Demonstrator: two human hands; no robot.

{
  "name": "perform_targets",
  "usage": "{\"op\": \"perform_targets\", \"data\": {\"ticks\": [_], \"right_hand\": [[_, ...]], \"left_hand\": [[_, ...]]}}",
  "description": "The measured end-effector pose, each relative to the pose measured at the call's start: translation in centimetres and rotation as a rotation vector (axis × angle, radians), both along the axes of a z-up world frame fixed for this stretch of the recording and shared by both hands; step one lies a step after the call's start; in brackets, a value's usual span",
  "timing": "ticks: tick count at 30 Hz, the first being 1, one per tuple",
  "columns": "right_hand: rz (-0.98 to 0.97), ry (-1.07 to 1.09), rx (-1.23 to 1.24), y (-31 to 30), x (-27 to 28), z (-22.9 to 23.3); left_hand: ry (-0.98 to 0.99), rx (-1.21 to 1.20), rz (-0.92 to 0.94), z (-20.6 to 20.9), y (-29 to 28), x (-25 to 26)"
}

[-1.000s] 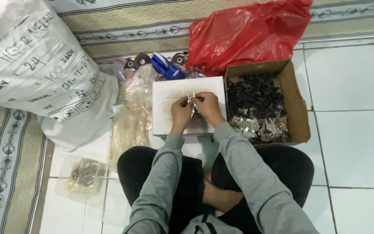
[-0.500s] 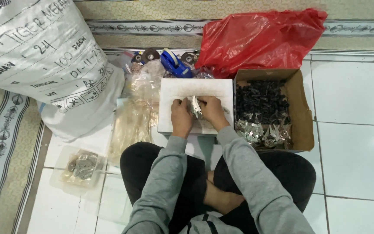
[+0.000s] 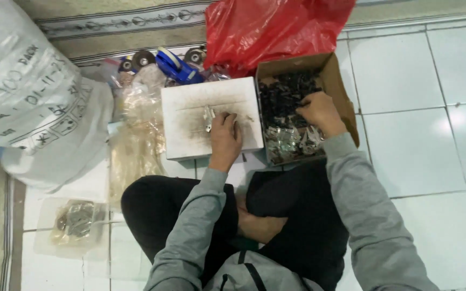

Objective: The person sits on the floor and sorts small metal hardware pieces from a cardboard box into clear plastic bags. They place the filled bags on a white box and continue the process repeatedly.

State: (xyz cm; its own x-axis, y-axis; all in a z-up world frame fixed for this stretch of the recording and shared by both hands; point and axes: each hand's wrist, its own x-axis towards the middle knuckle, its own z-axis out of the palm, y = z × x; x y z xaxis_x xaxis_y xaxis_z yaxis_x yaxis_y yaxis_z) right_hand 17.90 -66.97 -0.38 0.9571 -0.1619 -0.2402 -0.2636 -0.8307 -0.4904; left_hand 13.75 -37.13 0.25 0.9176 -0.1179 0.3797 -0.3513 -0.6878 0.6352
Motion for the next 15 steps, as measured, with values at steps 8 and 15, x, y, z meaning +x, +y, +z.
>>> {"op": "perform_targets", "data": {"ticks": [8, 15], "right_hand": [[-0.1, 0.279, -0.188, -6.3, -6.0, -2.9], [0.103, 0.219, -0.182, -8.4, -5.2, -11.5]], "left_hand": [[0.397, -0.006, -0.449, -6.4, -15.3, -0.9], [0.555, 0.249, -0.373, -11.5, -21.8, 0.7]]}}
